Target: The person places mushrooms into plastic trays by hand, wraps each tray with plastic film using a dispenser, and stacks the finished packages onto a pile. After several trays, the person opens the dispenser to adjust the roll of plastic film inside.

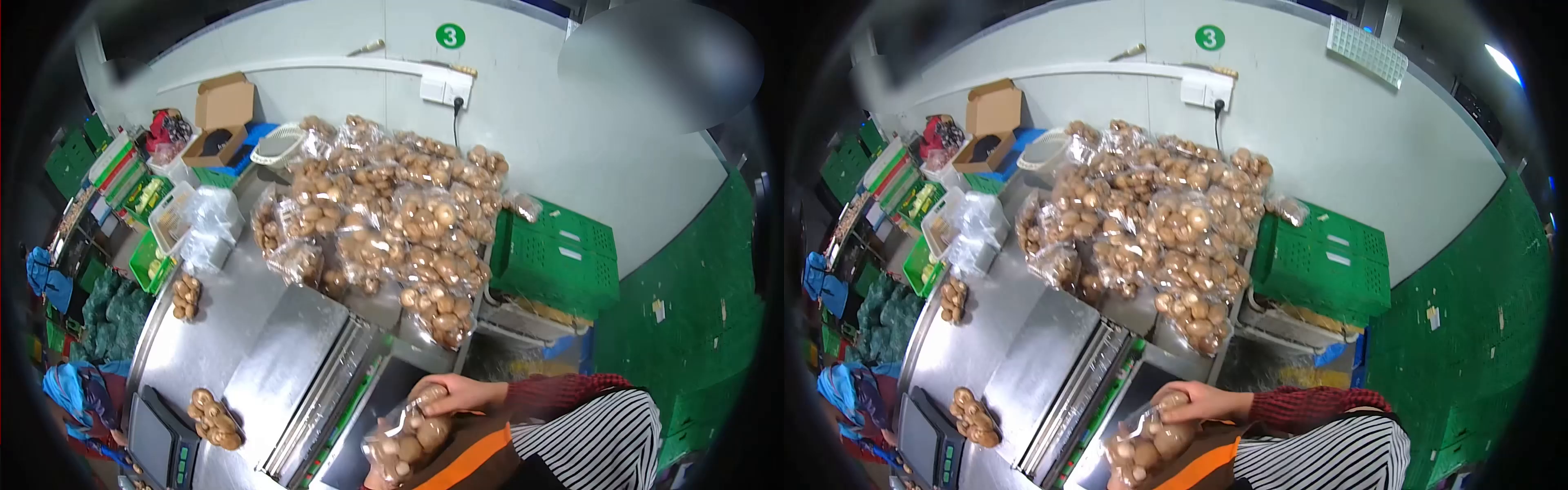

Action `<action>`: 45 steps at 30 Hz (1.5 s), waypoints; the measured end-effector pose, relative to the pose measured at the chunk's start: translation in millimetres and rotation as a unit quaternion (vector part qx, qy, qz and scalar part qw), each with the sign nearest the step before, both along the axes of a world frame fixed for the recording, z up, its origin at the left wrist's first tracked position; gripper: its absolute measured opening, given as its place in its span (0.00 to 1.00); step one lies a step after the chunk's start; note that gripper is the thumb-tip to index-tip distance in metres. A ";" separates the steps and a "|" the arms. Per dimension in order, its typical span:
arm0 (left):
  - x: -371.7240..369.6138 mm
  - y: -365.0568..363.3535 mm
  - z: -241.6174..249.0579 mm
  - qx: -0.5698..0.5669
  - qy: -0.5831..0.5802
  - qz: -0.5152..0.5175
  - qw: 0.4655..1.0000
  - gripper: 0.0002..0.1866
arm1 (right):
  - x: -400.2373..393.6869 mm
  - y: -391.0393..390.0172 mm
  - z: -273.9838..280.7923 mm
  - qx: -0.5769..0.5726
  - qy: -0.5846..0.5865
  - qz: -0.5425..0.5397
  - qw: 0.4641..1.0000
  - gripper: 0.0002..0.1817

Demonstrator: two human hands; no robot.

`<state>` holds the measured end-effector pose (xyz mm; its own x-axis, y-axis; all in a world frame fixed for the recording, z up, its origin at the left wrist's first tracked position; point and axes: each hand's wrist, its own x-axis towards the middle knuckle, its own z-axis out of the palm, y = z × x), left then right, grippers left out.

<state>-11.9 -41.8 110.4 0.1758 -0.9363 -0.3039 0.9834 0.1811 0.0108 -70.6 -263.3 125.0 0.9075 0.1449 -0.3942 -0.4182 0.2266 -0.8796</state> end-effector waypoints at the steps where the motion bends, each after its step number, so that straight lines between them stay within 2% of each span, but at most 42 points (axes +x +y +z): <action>1: 7.5 -8.0 2.0 0.029 -0.013 0.048 0.998 0.35 | 21.3 -5.8 -2.0 -0.001 0.013 -0.042 0.999 0.24; 2: 17.4 -16.5 3.6 0.069 -0.036 0.084 0.993 0.35 | 43.6 -19.6 -0.4 0.057 0.055 -0.105 0.991 0.18; 3: 35.8 -37.2 45.4 0.180 0.014 0.100 0.978 0.18 | 71.5 -45.6 -28.9 0.026 -0.012 -0.130 0.991 0.14; 4: 42.1 -34.3 38.8 0.162 -0.044 0.136 0.976 0.18 | 103.4 -69.7 -13.1 0.046 -0.048 -0.159 0.985 0.14; 5: 44.6 -25.7 25.9 0.144 -0.101 0.171 0.969 0.20 | 132.7 -91.7 31.0 -0.008 -0.088 -0.162 0.983 0.15; 6: 50.2 -16.3 7.5 0.166 -0.180 0.182 0.952 0.23 | 166.4 -124.4 40.3 -0.055 -0.102 -0.179 0.977 0.15; 7: 54.2 -10.9 13.8 0.216 -0.229 0.190 0.930 0.21 | 203.2 -147.7 53.0 -0.003 -0.135 -0.224 0.965 0.15; 8: 58.7 -2.6 12.4 0.226 -0.231 0.194 0.926 0.21 | 252.3 -189.6 40.0 0.036 -0.167 -0.251 0.953 0.16; 9: 62.9 5.3 9.6 0.234 -0.233 0.198 0.923 0.20 | 285.5 -208.0 58.8 0.070 -0.191 -0.276 0.939 0.23; 11: 69.9 15.7 11.8 0.251 -0.211 0.219 0.919 0.18 | 343.3 -241.4 89.3 0.044 -0.110 -0.348 0.930 0.21; 13: 71.4 34.0 12.9 0.301 -0.275 0.247 0.879 0.17 | 389.4 -246.8 80.9 -0.055 0.013 -0.481 0.875 0.20; 14: 73.4 43.2 19.6 0.345 -0.279 0.256 0.859 0.14 | 415.8 -237.9 67.6 -0.059 0.020 -0.459 0.886 0.20; 15: 72.8 55.7 14.8 0.381 -0.287 0.290 0.830 0.12 | 442.6 -221.0 48.4 -0.035 -0.028 -0.457 0.889 0.19; 16: 83.9 59.7 3.6 0.415 -0.323 0.391 0.756 0.14 | 464.8 -186.2 32.4 -0.009 -0.066 -0.442 0.894 0.18; 17: 85.6 73.2 -3.1 0.435 -0.341 0.461 0.694 0.13 | 482.5 -146.9 12.5 -0.025 -0.081 -0.337 0.938 0.21; 18: 90.4 77.8 3.5 0.563 -0.348 0.502 0.556 0.10 | 480.8 -82.8 13.0 -0.058 -0.098 -0.214 0.970 0.19; 19: 91.8 105.2 -11.7 0.654 -0.417 0.463 0.430 0.12 | 468.0 -18.4 14.8 -0.076 -0.113 -0.087 0.987 0.18; 20: 102.5 117.4 -6.7 0.689 -0.436 0.473 0.333 0.24 | 458.0 43.8 8.0 -0.109 -0.110 0.034 0.987 0.20; 21: 111.1 136.3 1.1 0.752 -0.449 0.398 0.274 0.41 | 450.1 100.0 3.2 -0.142 -0.127 0.141 0.972 0.22; 23: 131.0 168.5 -0.8 0.792 -0.466 0.354 0.172 0.55 | 435.5 195.9 -26.1 -0.253 -0.316 0.259 0.877 0.26; 25: 148.8 193.7 -16.4 0.788 -0.479 0.332 0.198 0.67 | 427.8 264.7 -43.6 -0.220 -0.470 0.278 0.809 0.30; 28: 176.6 212.8 -33.9 0.786 -0.502 0.292 0.211 0.68 | 434.2 340.0 -62.0 -0.232 -0.513 0.275 0.779 0.33; 29: 184.2 212.1 -38.9 0.784 -0.513 0.274 0.216 0.68 | 435.6 352.0 -63.3 -0.250 -0.520 0.324 0.750 0.34; 30: 192.2 208.3 -32.0 0.774 -0.505 0.262 0.277 0.67 | 435.8 355.2 -65.9 -0.269 -0.522 0.372 0.719 0.34; 31: 196.4 202.6 -38.9 0.782 -0.536 0.262 0.182 0.67 | 432.0 350.6 -65.7 -0.272 -0.514 0.372 0.724 0.34; 32: 197.7 201.2 -45.5 0.776 -0.544 0.265 0.180 0.67 | 427.1 341.8 -67.1 -0.280 -0.483 0.376 0.740 0.34; 33: 200.7 195.6 -47.2 0.769 -0.551 0.269 0.182 0.67 | 421.8 328.2 -69.5 -0.290 -0.448 0.381 0.755 0.34; 35: 206.3 181.4 -41.7 0.707 -0.620 0.249 0.231 0.65 | 402.5 281.5 -76.6 -0.325 -0.447 0.344 0.759 0.33; 37: 213.8 161.3 -41.6 0.608 -0.706 0.229 0.282 0.65 | 371.5 219.0 -53.5 -0.437 -0.396 0.218 0.778 0.33; 38: 217.1 148.7 -40.0 0.560 -0.738 0.203 0.315 0.65 | 350.9 189.7 -57.1 -0.446 -0.387 0.212 0.778 0.33; 40: 221.3 122.2 -30.6 0.471 -0.787 0.149 0.370 0.66 | 315.6 143.4 -66.1 -0.527 -0.332 0.106 0.775 0.35; 41: 222.2 113.8 -26.4 0.458 -0.794 0.148 0.372 0.66 | 311.9 129.8 -69.7 -0.535 -0.326 0.095 0.774 0.35; 43: 220.2 103.4 -24.1 0.427 -0.817 0.124 0.367 0.68 | 297.6 106.1 -67.1 -0.490 -0.293 0.107 0.814 0.38; 44: 214.3 104.6 -26.0 0.443 -0.829 0.141 0.311 0.72 | 296.2 94.2 -61.2 -0.468 -0.281 0.097 0.832 0.39; 45: 200.1 105.9 -17.2 0.482 -0.812 0.152 0.293 0.73 | 286.8 79.9 -46.8 -0.472 -0.276 0.086 0.833 0.39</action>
